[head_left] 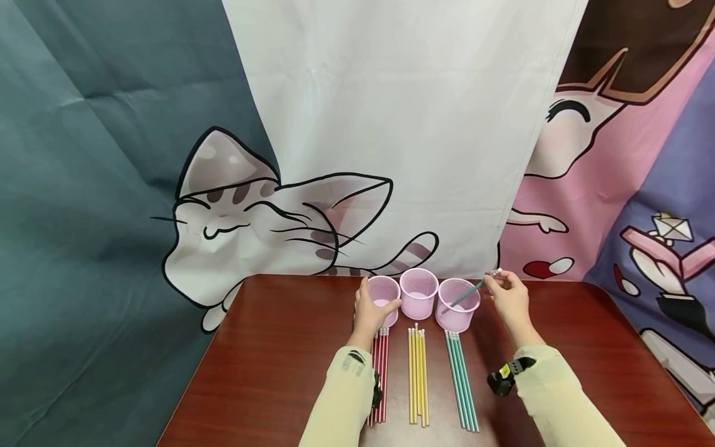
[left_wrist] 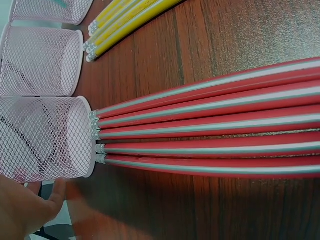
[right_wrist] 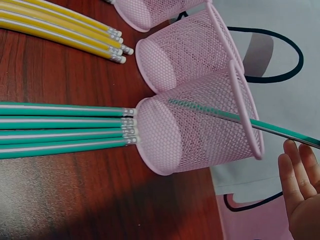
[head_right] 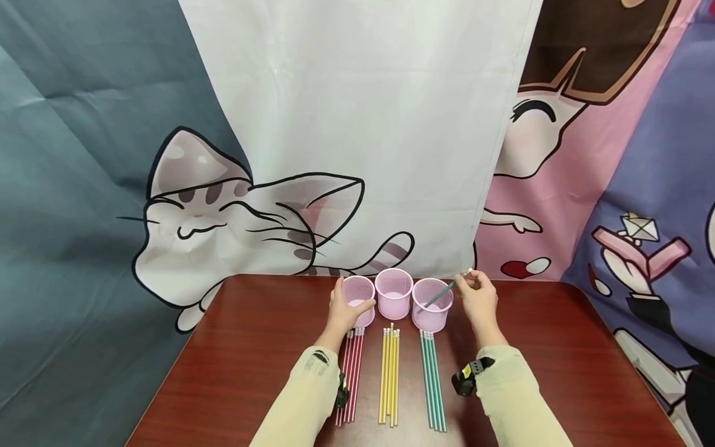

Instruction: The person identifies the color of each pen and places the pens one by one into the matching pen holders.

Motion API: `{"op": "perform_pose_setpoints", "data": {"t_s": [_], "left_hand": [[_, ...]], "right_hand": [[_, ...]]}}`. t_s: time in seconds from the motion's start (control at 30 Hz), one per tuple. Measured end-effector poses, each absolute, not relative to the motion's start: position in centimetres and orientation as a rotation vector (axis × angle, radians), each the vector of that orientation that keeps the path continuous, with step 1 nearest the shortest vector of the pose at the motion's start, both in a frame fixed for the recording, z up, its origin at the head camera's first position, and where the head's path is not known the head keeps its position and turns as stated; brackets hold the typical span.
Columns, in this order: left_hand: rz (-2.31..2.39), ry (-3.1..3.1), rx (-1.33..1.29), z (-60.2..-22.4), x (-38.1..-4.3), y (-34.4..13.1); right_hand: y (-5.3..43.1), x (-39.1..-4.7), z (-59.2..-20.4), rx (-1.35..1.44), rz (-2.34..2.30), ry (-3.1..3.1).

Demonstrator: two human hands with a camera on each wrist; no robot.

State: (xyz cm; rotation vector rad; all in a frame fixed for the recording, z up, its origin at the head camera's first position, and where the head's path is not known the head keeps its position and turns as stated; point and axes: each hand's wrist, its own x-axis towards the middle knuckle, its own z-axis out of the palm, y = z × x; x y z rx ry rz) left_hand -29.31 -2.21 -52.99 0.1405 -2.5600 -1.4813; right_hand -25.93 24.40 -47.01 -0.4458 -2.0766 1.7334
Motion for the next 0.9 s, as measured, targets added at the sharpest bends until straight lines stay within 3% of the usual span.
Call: {"op": "perform_pose_setpoints", "data": {"t_s": [0.9], "left_hand": [[-1.587, -2.544, 0.188, -52.8, -29.8, -2.2]], "right_hand": [[25.1, -26.8, -49.5, -0.601, 1.889, -1.939]]}}
